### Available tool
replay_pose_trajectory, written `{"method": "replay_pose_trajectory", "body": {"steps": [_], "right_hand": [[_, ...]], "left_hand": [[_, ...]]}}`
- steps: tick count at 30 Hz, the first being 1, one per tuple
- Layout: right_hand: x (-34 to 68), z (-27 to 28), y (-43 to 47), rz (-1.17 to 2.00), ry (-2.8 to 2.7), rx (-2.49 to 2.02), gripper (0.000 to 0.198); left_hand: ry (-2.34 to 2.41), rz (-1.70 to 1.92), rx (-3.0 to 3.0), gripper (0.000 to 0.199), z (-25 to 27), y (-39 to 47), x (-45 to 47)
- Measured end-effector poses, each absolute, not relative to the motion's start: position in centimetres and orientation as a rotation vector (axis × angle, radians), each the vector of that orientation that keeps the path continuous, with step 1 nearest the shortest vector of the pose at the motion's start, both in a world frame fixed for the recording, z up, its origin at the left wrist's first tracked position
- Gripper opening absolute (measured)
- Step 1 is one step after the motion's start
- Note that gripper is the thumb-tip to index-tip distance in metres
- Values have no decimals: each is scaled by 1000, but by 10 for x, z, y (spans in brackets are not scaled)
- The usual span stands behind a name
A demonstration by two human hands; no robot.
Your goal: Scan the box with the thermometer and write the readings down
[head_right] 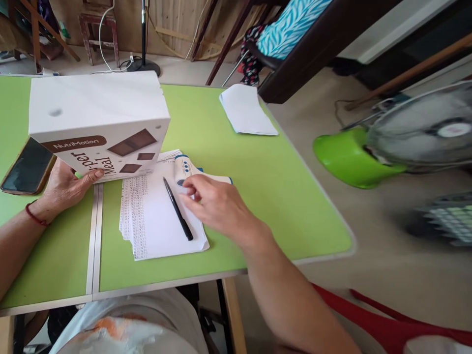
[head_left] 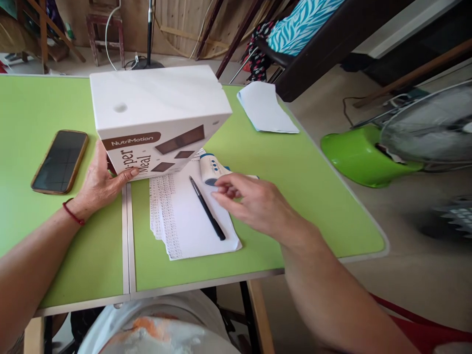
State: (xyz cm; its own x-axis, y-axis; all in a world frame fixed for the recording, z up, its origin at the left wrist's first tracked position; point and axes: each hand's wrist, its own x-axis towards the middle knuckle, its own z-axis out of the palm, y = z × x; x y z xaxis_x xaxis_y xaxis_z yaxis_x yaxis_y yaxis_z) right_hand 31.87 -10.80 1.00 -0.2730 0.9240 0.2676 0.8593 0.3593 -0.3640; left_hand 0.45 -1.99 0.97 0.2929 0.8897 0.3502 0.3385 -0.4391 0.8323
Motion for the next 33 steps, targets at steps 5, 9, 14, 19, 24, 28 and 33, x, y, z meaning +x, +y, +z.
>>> {"method": "replay_pose_trajectory", "body": {"steps": [5,9,14,19,24,28,33], "right_hand": [[294,12,-103,268,-2288,-1630,11],[295,13,-92,481,-2041,-1300,20],[292,6,-94,952,-1612,-1012,25],[275,-5,-103,1071,-1432,-1001,29],[262,-4,-104,1025,-1338,-1064,36],[256,-5,-101,1017,-1347,-1181,17],[250,-13,-99,925,-1310,-1256,10]], "left_hand": [[1117,1135,1943,50,7,-17,3],[1110,1071,2013,47,6,-17,0],[1107,1070,2006,53,6,-16,-1],[1212,1021,1956,60,5,-15,-2],[1170,1020,1946,50,5,-14,-2],[1160,1008,1987,39,7,-15,-2],[1169,987,2043,45,7,-16,-1]]}}
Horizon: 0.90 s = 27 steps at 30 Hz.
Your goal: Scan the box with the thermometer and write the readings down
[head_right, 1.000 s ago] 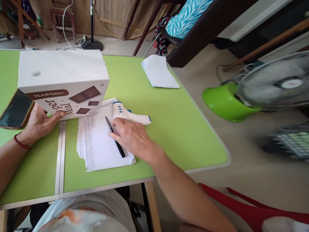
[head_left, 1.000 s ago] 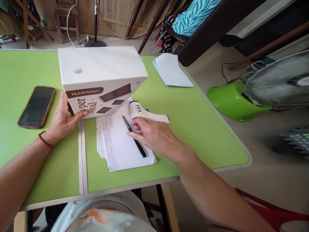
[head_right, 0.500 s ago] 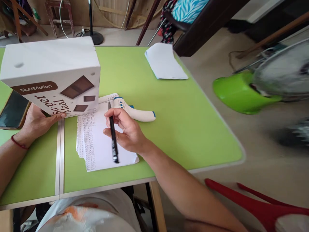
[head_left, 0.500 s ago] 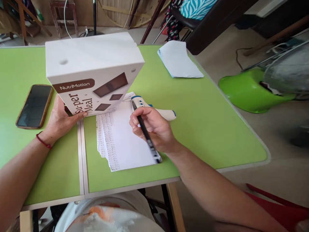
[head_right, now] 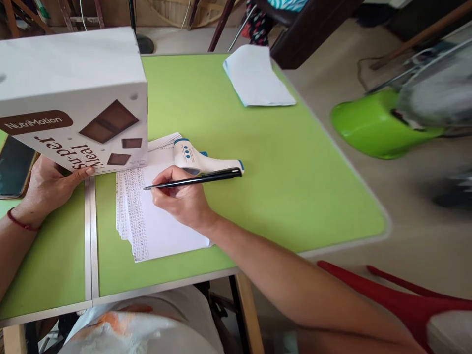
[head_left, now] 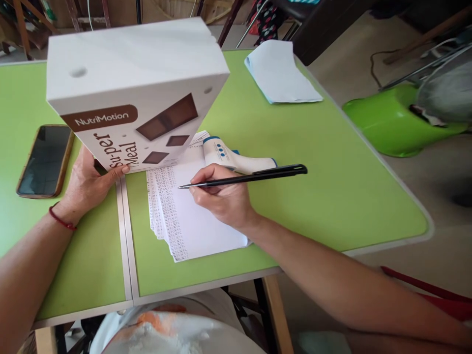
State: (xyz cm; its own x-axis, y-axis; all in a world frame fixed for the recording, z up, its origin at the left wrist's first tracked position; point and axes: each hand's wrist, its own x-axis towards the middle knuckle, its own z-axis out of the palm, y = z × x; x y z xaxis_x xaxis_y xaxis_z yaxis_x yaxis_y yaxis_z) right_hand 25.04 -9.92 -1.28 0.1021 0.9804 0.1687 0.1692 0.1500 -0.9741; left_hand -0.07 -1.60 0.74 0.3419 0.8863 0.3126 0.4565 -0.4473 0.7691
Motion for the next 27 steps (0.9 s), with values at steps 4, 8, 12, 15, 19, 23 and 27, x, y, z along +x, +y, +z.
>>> {"method": "replay_pose_trajectory", "body": {"steps": [4,8,12,15,19,23,27], "right_hand": [[250,-14,-100,780,-1410,-1313,9],[252,-13,-102,725,-1466,-1333,7],[254,-15,-103,681,-1532,-1295,9],[255,-18,-102,617,-1604,-1248,12],[257,-20,-102,536,-1664,-1205,13],[257,-22,-101,507,-1689,-1199,15],[256,-22,-100,511,-1697,-1170,14]], "left_hand": [[1191,968,2034,49,10,-18,1],[1235,948,2029,51,13,-19,3],[1206,944,2072,46,13,-18,2],[1197,988,2142,34,8,-14,-1],[1168,1048,2196,25,3,-10,-2],[1125,1059,2191,24,3,-9,0],[1103,1059,2210,24,3,-9,-1]]}}
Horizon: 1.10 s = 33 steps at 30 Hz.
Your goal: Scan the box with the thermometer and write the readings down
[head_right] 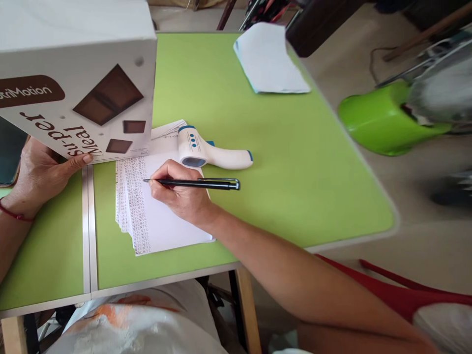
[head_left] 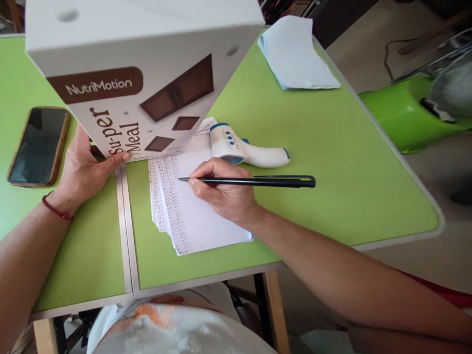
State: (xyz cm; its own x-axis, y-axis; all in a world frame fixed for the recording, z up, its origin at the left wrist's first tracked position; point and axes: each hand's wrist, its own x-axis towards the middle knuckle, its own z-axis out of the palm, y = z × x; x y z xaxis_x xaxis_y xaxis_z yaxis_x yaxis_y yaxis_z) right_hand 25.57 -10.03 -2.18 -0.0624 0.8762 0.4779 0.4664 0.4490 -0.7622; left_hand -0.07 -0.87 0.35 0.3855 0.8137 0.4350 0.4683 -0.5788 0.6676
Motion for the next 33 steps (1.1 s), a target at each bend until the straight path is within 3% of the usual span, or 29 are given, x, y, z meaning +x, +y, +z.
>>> {"method": "replay_pose_trajectory", "body": {"steps": [33], "right_hand": [[256,-20,-102,534,-1736,-1236,13]], "left_hand": [[1129,1070,2235,29,2,-10,-3]]}}
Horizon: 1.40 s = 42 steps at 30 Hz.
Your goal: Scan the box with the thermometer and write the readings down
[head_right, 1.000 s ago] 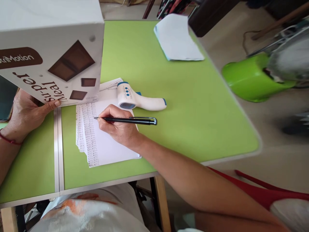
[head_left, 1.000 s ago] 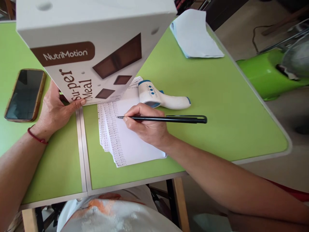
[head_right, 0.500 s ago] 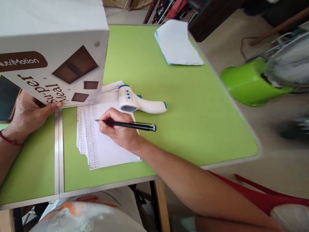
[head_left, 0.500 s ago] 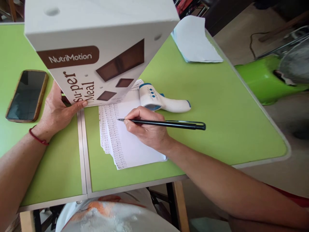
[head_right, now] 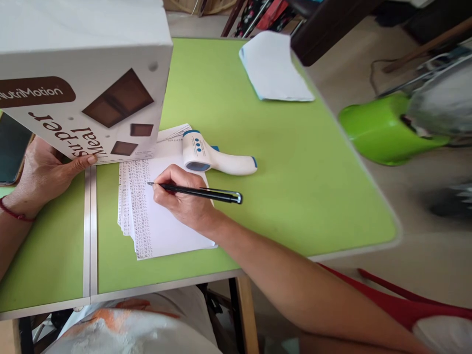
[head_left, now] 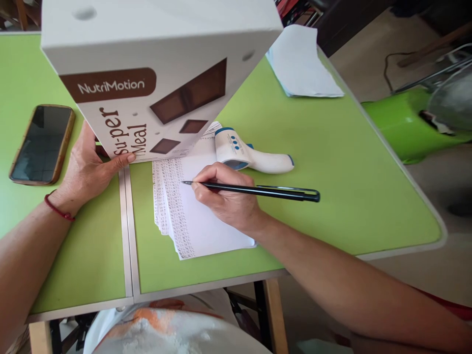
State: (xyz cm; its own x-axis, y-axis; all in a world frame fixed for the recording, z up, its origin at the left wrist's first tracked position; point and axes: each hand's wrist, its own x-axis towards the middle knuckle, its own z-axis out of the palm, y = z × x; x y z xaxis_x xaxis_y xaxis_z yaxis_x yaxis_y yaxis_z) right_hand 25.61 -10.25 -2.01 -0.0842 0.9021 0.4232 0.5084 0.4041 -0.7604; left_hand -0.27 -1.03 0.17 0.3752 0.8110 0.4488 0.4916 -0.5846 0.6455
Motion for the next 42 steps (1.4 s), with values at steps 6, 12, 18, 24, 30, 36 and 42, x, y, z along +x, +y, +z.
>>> {"method": "replay_pose_trajectory", "body": {"steps": [6,12,18,24,30,36,42], "right_hand": [[256,-21,-102,540,-1729,-1198,14],[256,-21,-102,514,-1724,-1221,14],[256,-21,-103,492,-1728,-1234,14],[254,-20,-102,476,-1756,-1217,16],[257,-20,-103,483,-1753,-1194,16],[259,-21,-102,456,-1708,-1260,15],[257,-21,-101,464,-1727,-1233,15]], "left_hand": [[1191,1004,2174,32,6,-13,-2],[1159,1029,2172,32,5,-11,-2],[1107,1051,2183,31,4,-9,-2],[1116,1055,2193,34,4,-10,-2],[1131,1041,2170,35,4,-10,-2],[1129,1050,2171,34,2,-8,-3],[1154,1003,2152,37,5,-11,-2]]}}
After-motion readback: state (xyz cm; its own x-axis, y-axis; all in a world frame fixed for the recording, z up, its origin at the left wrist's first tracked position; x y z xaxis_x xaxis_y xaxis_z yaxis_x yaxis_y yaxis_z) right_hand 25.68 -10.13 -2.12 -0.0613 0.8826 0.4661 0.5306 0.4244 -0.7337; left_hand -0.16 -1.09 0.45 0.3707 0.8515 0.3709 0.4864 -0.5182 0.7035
